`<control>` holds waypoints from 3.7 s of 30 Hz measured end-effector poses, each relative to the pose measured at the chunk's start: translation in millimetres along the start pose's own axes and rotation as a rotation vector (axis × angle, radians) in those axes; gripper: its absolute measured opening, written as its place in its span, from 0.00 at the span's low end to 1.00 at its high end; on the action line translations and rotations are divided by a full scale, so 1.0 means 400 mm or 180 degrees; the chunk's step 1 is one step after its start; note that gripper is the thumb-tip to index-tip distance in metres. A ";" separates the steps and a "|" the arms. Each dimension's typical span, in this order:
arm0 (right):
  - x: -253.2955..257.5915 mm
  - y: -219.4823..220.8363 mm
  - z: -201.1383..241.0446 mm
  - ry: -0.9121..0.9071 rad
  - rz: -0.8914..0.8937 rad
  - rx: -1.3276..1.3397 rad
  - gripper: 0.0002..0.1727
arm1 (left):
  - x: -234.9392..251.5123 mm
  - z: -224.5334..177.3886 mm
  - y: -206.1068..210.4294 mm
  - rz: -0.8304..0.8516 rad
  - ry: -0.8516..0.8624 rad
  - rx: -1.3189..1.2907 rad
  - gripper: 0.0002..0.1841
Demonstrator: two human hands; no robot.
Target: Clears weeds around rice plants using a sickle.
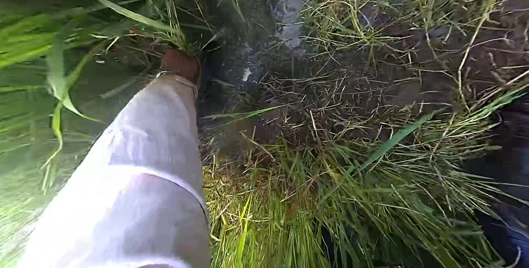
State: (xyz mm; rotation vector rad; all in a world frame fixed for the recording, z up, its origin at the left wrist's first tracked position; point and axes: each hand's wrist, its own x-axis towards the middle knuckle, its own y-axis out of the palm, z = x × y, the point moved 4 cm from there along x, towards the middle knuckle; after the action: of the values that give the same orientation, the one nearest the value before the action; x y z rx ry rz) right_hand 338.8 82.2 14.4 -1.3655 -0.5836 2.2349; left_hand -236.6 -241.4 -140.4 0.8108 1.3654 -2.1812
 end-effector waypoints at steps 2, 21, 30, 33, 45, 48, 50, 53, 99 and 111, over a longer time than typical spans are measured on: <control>-0.005 0.009 -0.106 -0.0342 -0.0225 -0.0081 0.27 | -0.022 -0.199 0.077 0.0328 0.0436 -0.0352 0.31; 0.019 -0.021 -0.004 0.0931 0.0601 0.0346 0.24 | -0.374 -0.811 0.179 0.0318 0.2075 0.1074 0.24; 0.004 -0.057 -0.024 0.0650 0.1218 0.0233 0.35 | -0.617 -0.091 -0.131 0.0476 0.0549 0.2379 0.25; -0.018 -0.128 -0.045 0.0685 0.1355 0.0594 0.26 | -0.820 0.101 -0.304 0.0362 -0.0045 0.2107 0.25; -0.490 -0.853 -0.486 0.1248 -0.0165 0.0666 0.27 | -1.400 -0.384 -0.457 0.0000 0.0821 0.1213 0.30; -0.618 -0.956 -0.605 0.1554 -0.0652 0.0795 0.27 | -1.588 -0.681 -0.395 0.0015 0.1428 0.1159 0.31; -0.706 -1.012 -0.661 0.1755 -0.0843 0.0981 0.29 | -1.724 -0.862 -0.355 0.0109 0.1910 0.1062 0.27; -0.805 -1.077 -0.743 0.1860 -0.1095 0.1062 0.30 | -1.907 -1.100 -0.299 0.0299 0.2641 0.1089 0.24; -0.232 0.054 0.041 0.0113 0.1526 0.1372 0.23 | -1.234 -0.182 0.162 0.0748 0.0580 0.0499 0.15; -0.203 0.177 0.033 0.0056 0.1560 0.1142 0.22 | -1.223 -0.109 0.192 0.0870 0.0574 0.0349 0.14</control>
State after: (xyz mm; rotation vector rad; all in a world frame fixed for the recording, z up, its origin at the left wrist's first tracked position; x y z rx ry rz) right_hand 348.4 -23.6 37.1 -1.4425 0.1844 2.5324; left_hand 180.8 -205.9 127.2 1.1860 1.1440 -2.0215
